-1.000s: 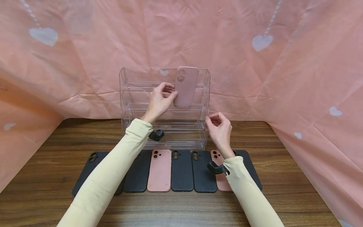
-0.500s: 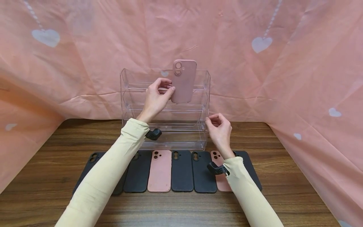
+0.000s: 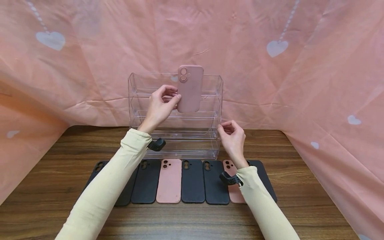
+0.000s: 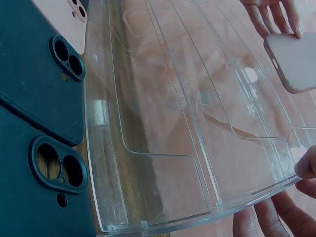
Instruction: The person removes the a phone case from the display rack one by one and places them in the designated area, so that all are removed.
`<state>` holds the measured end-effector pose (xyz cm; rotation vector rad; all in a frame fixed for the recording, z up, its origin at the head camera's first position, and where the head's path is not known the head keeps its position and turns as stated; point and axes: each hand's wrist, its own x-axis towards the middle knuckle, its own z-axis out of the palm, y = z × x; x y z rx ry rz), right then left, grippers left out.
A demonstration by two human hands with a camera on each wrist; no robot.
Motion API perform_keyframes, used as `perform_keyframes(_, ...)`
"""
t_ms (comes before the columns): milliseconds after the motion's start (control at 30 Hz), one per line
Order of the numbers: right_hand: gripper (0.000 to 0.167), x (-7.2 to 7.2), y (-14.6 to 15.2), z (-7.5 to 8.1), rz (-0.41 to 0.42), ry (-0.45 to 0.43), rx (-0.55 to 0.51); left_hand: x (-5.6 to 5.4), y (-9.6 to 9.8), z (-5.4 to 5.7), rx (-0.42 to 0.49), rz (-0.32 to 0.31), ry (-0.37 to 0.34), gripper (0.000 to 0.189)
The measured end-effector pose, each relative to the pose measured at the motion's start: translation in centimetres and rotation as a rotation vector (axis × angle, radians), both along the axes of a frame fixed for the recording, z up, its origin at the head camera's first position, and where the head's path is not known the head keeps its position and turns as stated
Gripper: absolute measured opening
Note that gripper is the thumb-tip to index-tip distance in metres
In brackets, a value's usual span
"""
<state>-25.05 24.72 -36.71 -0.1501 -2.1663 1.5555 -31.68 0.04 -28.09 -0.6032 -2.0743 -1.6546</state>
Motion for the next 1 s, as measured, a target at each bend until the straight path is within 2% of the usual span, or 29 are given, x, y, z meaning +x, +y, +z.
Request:
perform_keyframes(200, 0.024, 0.1, 0.0, -0.1, 0.007, 0.024, 0.002, 0.5, -1.0, -0.4, 0.018, -0.027, -0.024, 0.022)
perform_keyframes(533, 0.023, -0.1, 0.1, -0.2, 0.001, 0.027, -0.006, 1.3, -3.1, -1.2, -0.004, -0.030, -0.053, 0.023)
perform_keyframes(767, 0.023, -0.1, 0.0, -0.2, -0.004, 0.031, -0.005, 2.1, -4.6, -1.5, 0.013, -0.062, -0.096, 0.025)
perform_keyframes(1000, 0.023, 0.0, -0.4, 0.0, 0.002, 0.035, -0.002, 2.8, -6.3, -1.9, 0.021, -0.066, -0.123, 0.026)
